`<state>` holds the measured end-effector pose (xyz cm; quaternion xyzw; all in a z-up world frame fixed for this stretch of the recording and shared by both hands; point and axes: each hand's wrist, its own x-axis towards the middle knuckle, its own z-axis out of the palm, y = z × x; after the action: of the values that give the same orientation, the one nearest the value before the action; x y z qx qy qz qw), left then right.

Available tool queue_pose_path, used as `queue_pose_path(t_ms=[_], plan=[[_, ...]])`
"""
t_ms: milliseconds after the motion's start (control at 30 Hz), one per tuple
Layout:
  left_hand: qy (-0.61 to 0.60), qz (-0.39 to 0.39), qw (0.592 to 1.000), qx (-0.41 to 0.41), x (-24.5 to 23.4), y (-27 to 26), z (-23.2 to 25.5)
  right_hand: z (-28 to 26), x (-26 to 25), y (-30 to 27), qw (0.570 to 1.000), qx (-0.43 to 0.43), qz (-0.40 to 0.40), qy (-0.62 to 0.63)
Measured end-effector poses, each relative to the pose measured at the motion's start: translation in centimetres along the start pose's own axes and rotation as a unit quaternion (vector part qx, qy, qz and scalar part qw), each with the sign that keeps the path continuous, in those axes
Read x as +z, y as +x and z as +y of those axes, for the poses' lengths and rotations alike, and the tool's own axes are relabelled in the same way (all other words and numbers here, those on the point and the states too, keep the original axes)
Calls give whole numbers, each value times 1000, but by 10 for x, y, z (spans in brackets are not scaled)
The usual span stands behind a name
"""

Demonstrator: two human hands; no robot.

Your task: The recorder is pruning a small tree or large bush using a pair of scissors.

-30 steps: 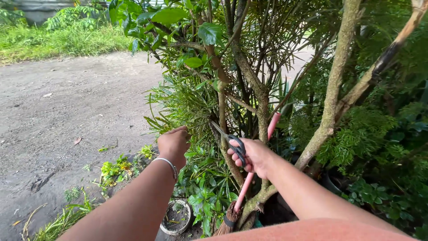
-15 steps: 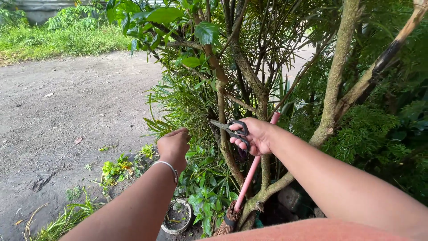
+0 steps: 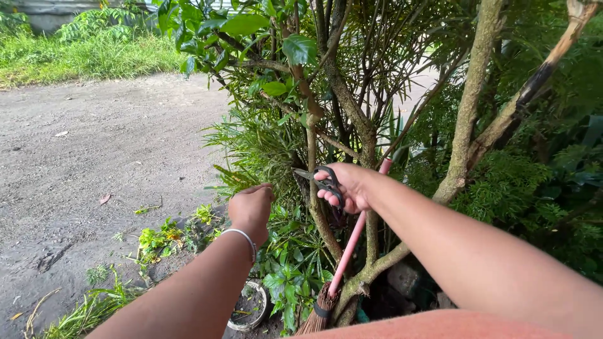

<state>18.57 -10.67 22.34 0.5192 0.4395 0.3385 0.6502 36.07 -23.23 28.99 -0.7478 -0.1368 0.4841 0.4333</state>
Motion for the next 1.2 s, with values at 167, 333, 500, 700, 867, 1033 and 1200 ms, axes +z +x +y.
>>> queue_pose_path(t_ms=[167,333,500,700,867,1033,1200], plan=[[66,18,997,22,1,-23,13,-26,5,-5,989,26,32,-145],[73,21,997,10,-2,-14,4,-13,4,8,991,27,13,-130],[8,14,1000,-7,-2,2,-14,17,-5,17,997,5,7,-80],[148,-23,984,95,-1,24,-36,59,-8,24,994,-33,-44,98],[-54,31,994,-94,-3,-14,-7,15,8,4,1000,3,-5,-11],[52,45,997,-17,12,-33,-4,-16,25,-7,964,-17,82,-254],[90,49,995,-5,11,-40,-5,-7,18,40,964,-53,79,-249]])
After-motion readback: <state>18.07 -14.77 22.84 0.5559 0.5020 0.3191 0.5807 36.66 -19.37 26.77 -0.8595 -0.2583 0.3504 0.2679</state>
